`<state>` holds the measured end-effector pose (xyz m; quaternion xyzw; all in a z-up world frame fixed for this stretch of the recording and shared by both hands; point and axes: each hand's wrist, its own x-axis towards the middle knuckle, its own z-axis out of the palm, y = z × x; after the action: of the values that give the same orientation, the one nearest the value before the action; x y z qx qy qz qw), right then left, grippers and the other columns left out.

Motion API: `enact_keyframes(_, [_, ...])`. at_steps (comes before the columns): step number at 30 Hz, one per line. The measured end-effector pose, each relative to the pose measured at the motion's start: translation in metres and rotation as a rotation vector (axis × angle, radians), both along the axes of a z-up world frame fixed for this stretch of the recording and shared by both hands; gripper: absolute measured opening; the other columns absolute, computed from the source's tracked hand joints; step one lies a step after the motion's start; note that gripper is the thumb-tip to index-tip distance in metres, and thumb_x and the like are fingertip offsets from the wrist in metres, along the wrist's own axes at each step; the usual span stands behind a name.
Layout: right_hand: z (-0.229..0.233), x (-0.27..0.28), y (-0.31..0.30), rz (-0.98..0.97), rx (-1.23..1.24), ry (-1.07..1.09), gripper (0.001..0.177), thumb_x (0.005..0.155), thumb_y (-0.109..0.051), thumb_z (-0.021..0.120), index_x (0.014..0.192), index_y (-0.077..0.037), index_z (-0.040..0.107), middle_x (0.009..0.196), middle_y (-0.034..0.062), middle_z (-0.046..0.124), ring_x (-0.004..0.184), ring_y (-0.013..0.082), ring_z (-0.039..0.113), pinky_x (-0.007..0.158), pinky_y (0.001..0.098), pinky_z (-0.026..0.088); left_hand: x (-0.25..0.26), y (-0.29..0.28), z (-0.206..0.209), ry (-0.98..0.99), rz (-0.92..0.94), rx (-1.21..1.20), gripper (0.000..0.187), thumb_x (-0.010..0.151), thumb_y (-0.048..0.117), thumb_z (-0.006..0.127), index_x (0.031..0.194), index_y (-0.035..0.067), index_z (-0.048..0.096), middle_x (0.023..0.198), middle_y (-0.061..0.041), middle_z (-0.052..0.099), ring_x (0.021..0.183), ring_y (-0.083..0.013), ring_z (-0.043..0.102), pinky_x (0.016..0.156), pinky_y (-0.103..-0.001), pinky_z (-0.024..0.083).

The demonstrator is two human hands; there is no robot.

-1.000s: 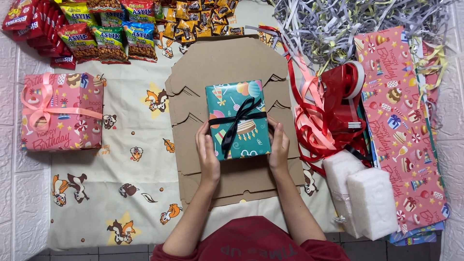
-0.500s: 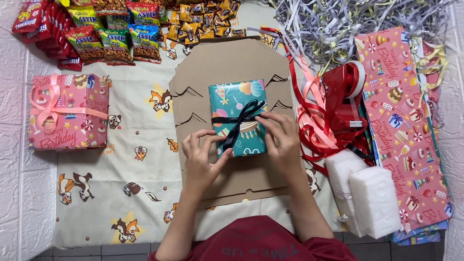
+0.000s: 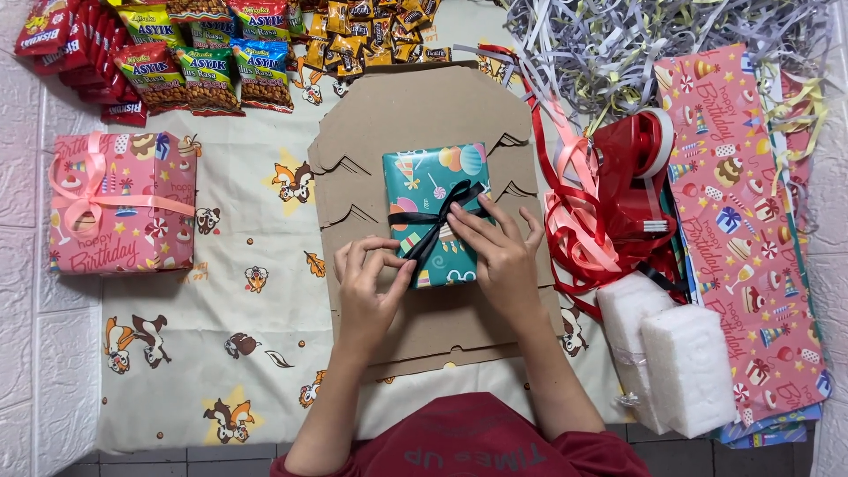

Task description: Tying a ribbon on a gift box and applying small decorative stickers to a cardboard cutout.

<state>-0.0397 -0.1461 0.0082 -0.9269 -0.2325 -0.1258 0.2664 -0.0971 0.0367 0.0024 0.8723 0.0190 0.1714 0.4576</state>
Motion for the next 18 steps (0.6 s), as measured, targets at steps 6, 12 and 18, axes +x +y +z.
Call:
enact_keyframes(6, [-0.003, -0.001, -0.001, -0.004, 0.019, 0.024, 0.047, 0.09, 0.004, 0.048, 0.12, -0.029, 0.065, 0.125, -0.0106, 0.062, 0.128, 0.0168, 0.047, 0.103, 0.0524, 0.021, 0.024, 0.008, 0.02, -0.115, 0.034, -0.089, 0.026, 0.09, 0.026, 0.066, 0.109, 0.011, 0.058, 0.103, -0.006, 0.056, 0.099, -0.0225, 0.05, 0.091, -0.039, 0.034])
enact_keyframes(12, [-0.006, -0.003, 0.0, -0.012, 0.031, 0.04, 0.042, 0.094, -0.001, 0.046, 0.121, -0.028, 0.064, 0.126, -0.0097, 0.062, 0.128, 0.0179, 0.046, 0.105, 0.0525, 0.022, 0.081, -0.002, 0.035, -0.003, -0.15, 0.307, 0.016, 0.09, 0.033, 0.065, 0.101, 0.022, 0.064, 0.095, 0.002, 0.05, 0.092, -0.0195, 0.045, 0.082, -0.037, 0.032])
enact_keyframes(18, [-0.018, -0.002, -0.003, -0.017, 0.011, 0.006, 0.039, 0.096, -0.007, 0.044, 0.119, -0.029, 0.064, 0.124, -0.0126, 0.062, 0.129, 0.0151, 0.045, 0.105, 0.0484, 0.022, 0.116, -0.022, 0.004, 0.098, -0.215, 0.418, 0.026, 0.079, 0.04, 0.071, 0.089, 0.019, 0.058, 0.08, 0.003, 0.05, 0.082, -0.021, 0.049, 0.078, -0.04, 0.032])
